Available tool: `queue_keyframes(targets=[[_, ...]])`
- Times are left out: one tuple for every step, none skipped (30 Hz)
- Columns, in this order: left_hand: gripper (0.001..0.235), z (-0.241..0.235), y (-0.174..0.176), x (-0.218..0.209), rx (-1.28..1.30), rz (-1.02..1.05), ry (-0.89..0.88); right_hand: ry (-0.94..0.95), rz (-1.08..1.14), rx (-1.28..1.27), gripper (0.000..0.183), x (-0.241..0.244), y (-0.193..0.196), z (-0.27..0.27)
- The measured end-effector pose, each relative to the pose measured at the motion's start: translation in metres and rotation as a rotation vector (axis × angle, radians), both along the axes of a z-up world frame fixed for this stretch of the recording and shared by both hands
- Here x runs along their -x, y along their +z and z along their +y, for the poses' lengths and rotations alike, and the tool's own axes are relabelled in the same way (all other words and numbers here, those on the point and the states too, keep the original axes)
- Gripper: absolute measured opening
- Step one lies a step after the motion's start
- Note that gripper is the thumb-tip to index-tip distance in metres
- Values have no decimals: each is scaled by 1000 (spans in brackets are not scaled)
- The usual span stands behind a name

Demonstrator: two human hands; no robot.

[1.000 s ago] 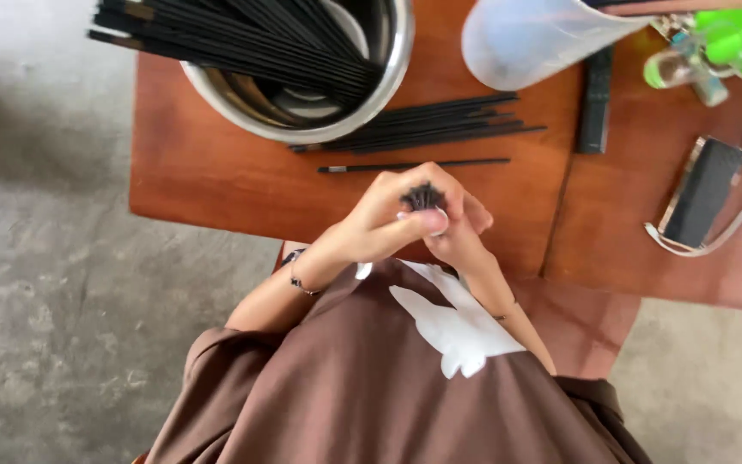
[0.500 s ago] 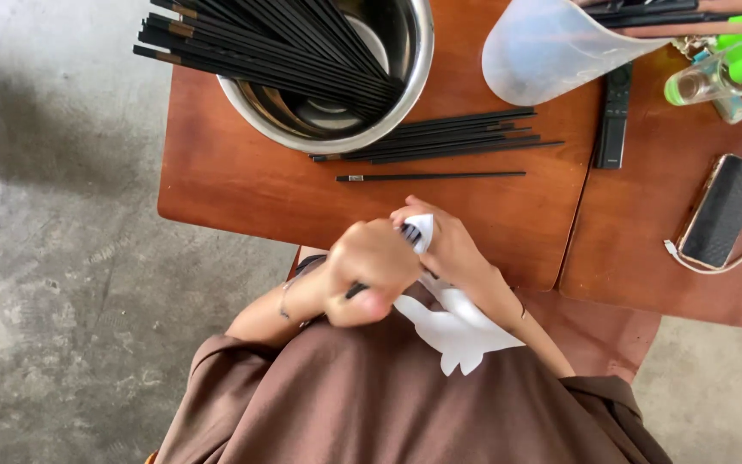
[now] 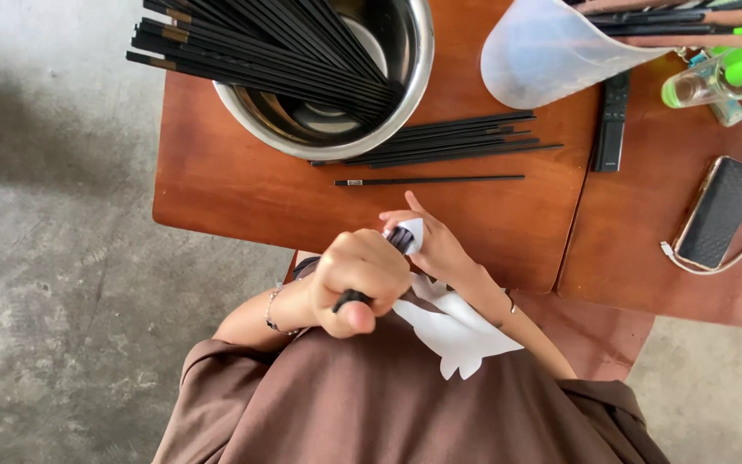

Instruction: Cleaning and sorting chopsticks on a table.

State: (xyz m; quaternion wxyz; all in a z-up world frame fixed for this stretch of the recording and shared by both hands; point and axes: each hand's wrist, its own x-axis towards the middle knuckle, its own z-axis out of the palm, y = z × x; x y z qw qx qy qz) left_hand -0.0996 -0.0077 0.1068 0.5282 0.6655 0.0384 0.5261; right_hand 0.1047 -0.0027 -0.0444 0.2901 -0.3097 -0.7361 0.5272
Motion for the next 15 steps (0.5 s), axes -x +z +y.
queue_keyframes(targets=[[63, -2, -4, 5, 41, -5, 0, -18, -88, -49, 41, -3, -9, -2], [63, -2, 6, 10, 41, -2, 1, -17, -85, -49, 41, -1, -4, 0], [63, -2, 16, 16, -11, -32, -60, -55, -67, -87, 37, 0, 1, 1], [63, -3, 26, 20, -60, -65, -125, -95, -53, -122, 35, -1, 7, 1], [63, -5, 28, 18, -58, -66, -126, -96, -54, -119, 35, -4, 9, -1], [63, -6, 30, 18, -77, -87, -148, -78, -45, -108, 35, -4, 12, 0], [64, -8, 33, 18, -95, -110, -171, -61, -36, -98, 36, -4, 15, 1], [64, -3, 36, 21, -99, -103, -170, -59, -29, -101, 36, -1, 22, 1], [67, 1, 39, 23, -50, -145, -192, -38, -71, -40, 32, 1, 28, 1], [70, 4, 41, 24, -3, -191, -216, -18, -119, 21, 29, 1, 35, 1], [70, 2, 46, 25, -8, -190, -217, -19, -118, 15, 29, 2, 42, 0], [64, 1, 52, 27, 78, -154, -189, 30, -173, 32, 34, 3, 48, 1], [63, -1, 58, 29, 164, -117, -163, 79, -229, 48, 38, 4, 55, 2], [63, -2, 58, 27, 161, -118, -168, 73, -231, 46, 38, 4, 65, 4], [59, -3, 58, 25, 185, -186, -137, 76, -229, 124, 44, 4, 75, 7]])
